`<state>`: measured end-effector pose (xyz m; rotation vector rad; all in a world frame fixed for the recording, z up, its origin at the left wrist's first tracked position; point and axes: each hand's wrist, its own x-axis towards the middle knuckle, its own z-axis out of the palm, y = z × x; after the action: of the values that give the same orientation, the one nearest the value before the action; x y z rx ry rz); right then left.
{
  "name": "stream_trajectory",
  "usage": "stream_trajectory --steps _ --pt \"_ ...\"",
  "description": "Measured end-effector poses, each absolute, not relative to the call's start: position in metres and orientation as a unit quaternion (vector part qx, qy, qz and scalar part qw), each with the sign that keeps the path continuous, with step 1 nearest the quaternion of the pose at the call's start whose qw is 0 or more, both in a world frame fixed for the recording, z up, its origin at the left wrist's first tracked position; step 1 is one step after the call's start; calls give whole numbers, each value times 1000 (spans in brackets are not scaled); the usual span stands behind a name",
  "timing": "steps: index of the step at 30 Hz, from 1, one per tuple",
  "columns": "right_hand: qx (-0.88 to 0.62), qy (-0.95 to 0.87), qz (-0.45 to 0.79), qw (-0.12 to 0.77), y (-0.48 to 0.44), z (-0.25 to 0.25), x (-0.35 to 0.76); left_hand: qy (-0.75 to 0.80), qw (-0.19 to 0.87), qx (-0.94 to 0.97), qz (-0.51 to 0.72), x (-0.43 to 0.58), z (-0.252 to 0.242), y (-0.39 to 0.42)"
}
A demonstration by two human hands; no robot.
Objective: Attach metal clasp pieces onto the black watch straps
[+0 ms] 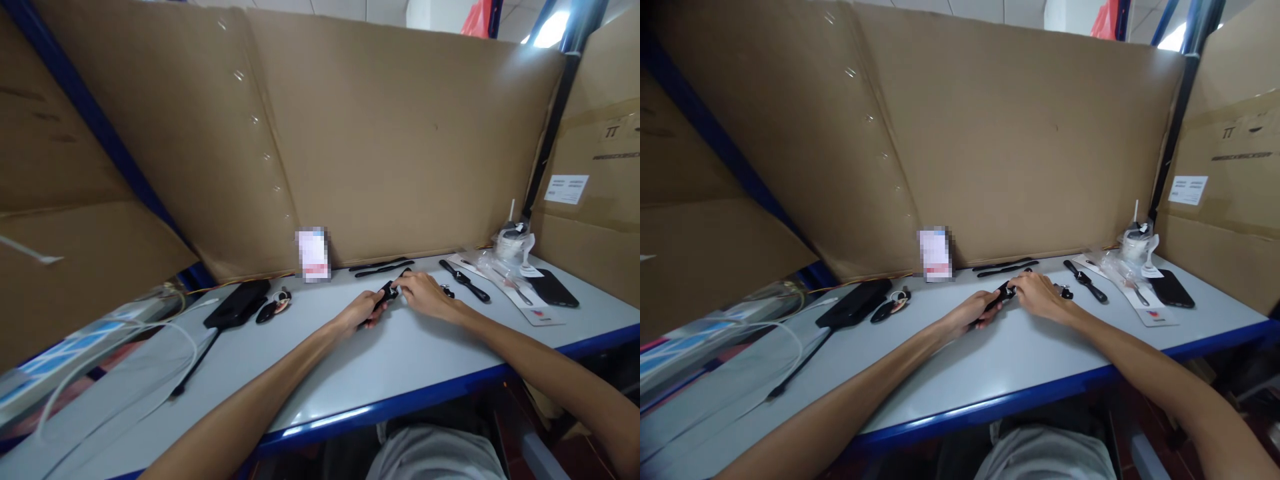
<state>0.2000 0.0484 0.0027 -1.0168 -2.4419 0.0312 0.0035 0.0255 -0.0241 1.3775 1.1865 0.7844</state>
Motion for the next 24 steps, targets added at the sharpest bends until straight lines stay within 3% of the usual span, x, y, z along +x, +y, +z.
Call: stream_trajectory --steps 24 --pt "-392 -883 58 251 43 2 189 523 510 609 310 9 -19 19"
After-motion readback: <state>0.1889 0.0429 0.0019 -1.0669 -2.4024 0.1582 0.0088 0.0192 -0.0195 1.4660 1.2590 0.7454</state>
